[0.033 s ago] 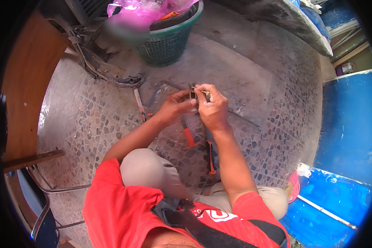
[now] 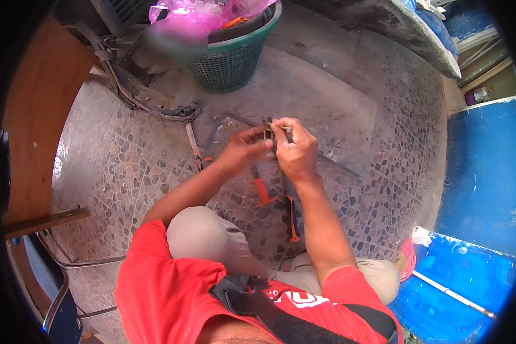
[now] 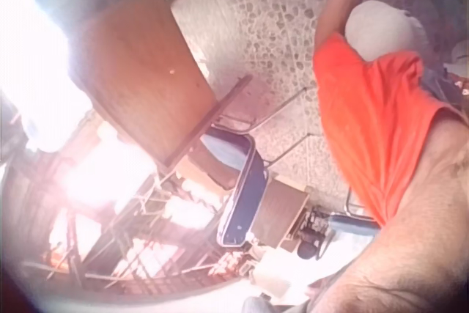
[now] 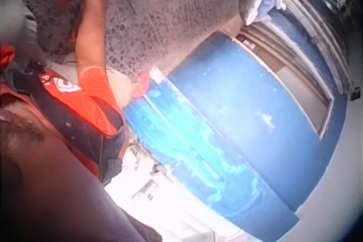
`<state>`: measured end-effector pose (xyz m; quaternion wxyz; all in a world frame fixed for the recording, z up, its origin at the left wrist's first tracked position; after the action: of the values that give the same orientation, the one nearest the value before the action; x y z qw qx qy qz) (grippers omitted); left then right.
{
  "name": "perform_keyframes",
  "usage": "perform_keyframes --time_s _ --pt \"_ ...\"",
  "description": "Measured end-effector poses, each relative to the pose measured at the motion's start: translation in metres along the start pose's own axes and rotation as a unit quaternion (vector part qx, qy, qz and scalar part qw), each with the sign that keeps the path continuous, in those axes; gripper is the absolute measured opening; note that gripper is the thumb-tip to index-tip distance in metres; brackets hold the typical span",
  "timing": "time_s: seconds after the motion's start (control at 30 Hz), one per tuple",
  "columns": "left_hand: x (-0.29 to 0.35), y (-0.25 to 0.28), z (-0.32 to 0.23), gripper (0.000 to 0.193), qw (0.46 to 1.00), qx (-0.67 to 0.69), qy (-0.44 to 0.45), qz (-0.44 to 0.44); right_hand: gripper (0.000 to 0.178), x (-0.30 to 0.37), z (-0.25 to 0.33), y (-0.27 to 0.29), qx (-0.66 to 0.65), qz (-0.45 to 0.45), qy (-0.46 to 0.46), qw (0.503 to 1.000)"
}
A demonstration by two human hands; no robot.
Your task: The person uses a hammer and chisel to chip away at a pipe fitting on the floor. They then apply a red sealant from a tube to the fitting and use a hammer to tap it into place.
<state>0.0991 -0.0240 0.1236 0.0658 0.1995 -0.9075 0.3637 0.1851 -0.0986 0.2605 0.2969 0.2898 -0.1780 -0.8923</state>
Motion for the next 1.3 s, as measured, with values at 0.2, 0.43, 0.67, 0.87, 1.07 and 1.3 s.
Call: perform_keyframes --time_s 0.2,0.43,0.67,0.87,1.07,1.3 --pt "0.001 0.007 0.002 0.052 0.999 0.020 0.002 -0.041 0.009 -0.002 0.044 0.035 -0.060 -0.113 0.092 0.988" --pt "0.001 0.003 -0.011 0.056 0.999 -0.033 -0.035 -0.026 0.012 0.003 0.028 0.014 -0.044 -0.037 0.033 0.998" --pt "0.003 0.001 -0.009 0.056 0.999 -0.029 -0.014 -0.014 0.013 0.003 0.030 0.008 0.031 -0.007 0.093 0.995" --pt "0.003 0.009 -0.008 0.056 0.999 0.024 -0.016 -0.022 0.013 -0.007 0.047 0.025 -0.012 -0.045 0.077 0.996" --pt "0.005 -0.005 -0.014 0.057 0.999 0.047 -0.011 0.010 0.025 -0.005 -0.001 0.022 -0.167 -0.042 -0.074 0.982" --pt "-0.003 0.012 -0.004 0.053 0.998 0.017 -0.053 -0.010 0.027 0.010 -0.054 0.007 -0.264 0.000 -0.229 0.937"
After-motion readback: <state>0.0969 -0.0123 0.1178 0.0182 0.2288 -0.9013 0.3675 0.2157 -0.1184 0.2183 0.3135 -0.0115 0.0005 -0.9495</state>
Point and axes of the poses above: each hand's wrist, its own x-axis away from the middle knuckle, its own y-axis out of the back of the hand, z = x × y, the point moved 10 cm from there along -x, towards the middle knuckle, and after that the axes turned 6 degrees about x, right-handed, at the moved point
